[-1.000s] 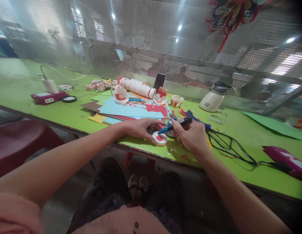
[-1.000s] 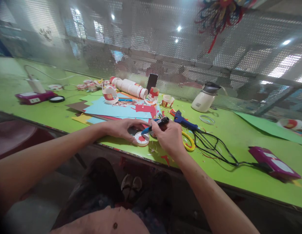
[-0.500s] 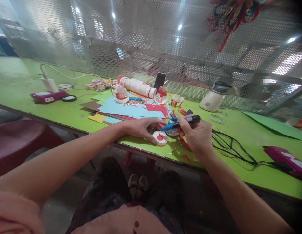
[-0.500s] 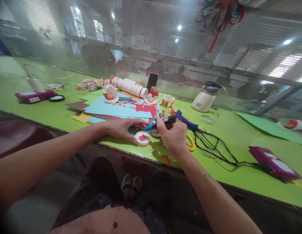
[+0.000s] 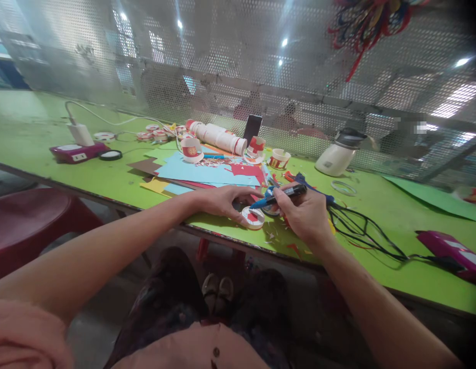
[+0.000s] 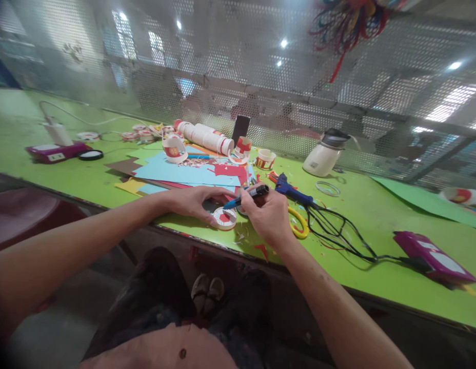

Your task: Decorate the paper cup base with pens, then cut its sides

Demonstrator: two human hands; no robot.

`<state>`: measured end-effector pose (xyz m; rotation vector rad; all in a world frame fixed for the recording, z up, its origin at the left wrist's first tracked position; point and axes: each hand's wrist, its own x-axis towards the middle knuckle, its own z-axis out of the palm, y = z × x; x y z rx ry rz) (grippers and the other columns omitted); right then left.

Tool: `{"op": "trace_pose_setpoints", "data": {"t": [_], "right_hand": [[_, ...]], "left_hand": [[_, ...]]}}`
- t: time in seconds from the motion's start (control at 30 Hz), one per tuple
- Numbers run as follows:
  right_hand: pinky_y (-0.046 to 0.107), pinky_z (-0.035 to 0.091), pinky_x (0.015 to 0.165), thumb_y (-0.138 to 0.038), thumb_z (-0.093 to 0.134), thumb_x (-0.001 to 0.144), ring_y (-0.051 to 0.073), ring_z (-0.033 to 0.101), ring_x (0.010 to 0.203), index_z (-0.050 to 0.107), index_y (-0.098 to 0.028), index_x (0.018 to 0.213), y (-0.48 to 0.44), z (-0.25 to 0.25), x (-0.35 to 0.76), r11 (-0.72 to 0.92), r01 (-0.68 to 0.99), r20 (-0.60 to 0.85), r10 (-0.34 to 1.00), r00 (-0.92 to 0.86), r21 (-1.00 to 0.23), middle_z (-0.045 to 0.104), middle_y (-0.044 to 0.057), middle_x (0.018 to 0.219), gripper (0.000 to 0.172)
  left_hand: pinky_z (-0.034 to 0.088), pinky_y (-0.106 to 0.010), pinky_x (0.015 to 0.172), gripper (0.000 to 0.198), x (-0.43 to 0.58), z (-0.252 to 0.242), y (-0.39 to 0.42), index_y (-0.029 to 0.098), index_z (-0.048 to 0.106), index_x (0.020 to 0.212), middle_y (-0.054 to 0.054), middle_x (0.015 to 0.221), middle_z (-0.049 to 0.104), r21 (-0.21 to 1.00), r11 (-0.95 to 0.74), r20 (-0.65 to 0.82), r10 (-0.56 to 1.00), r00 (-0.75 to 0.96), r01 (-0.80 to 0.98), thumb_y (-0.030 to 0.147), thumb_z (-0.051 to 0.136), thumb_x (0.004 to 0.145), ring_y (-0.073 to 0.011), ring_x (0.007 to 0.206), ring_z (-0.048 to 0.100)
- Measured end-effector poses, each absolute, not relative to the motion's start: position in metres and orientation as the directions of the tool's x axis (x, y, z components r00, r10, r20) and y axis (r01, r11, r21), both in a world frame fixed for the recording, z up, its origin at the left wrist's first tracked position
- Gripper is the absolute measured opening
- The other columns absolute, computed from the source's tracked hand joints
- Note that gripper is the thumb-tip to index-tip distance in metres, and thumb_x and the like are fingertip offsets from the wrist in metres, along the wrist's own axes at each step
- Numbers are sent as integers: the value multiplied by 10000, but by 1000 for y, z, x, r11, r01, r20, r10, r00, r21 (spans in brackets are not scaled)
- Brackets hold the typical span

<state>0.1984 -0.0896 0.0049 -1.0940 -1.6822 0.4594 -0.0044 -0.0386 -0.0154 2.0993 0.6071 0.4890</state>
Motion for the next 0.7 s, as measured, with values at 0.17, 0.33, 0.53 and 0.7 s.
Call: {"op": "trace_pose_setpoints", "data": {"t": [0.17,0.33,0.53,0.7], "right_hand": [[211,340,357,-351,614,797,93,466,363,611,-171,674,-89,4,199,528,455,555,827,-87,-717,608,-9,484,218],[207,347,359,-351,607,806,95,464,374,610,-175,669,-88,2,200,542,470,567,817,-101,-697,611,-6,491,223],[208,344,355,-353,604,802,90,440,371,610,-174,655,-88,2,199,542,477,569,816,-103,-692,597,-10,480,231],[218,368,387,-355,622,794,101,475,402,616,-171,662,-89,1,199,554,472,576,809,-113,-686,606,-6,503,227]], "left_hand": [[440,-318,914,784,-5,-16,-39,196,417,1390,-93,1150,657,824,-500,103,596,797,268,336,781,710,-215,1066,605],[442,-315,913,786,-5,-16,-39,196,415,1393,-93,1161,654,822,-501,99,592,800,269,337,780,711,-218,1073,606],[446,-302,891,753,-4,-13,-40,200,433,1379,-84,1130,671,828,-501,106,581,807,252,326,774,719,-207,1034,626],[446,-311,898,757,-4,-14,-39,189,430,1379,-90,1121,670,823,-509,117,585,802,251,292,777,715,-207,1031,619]]}}
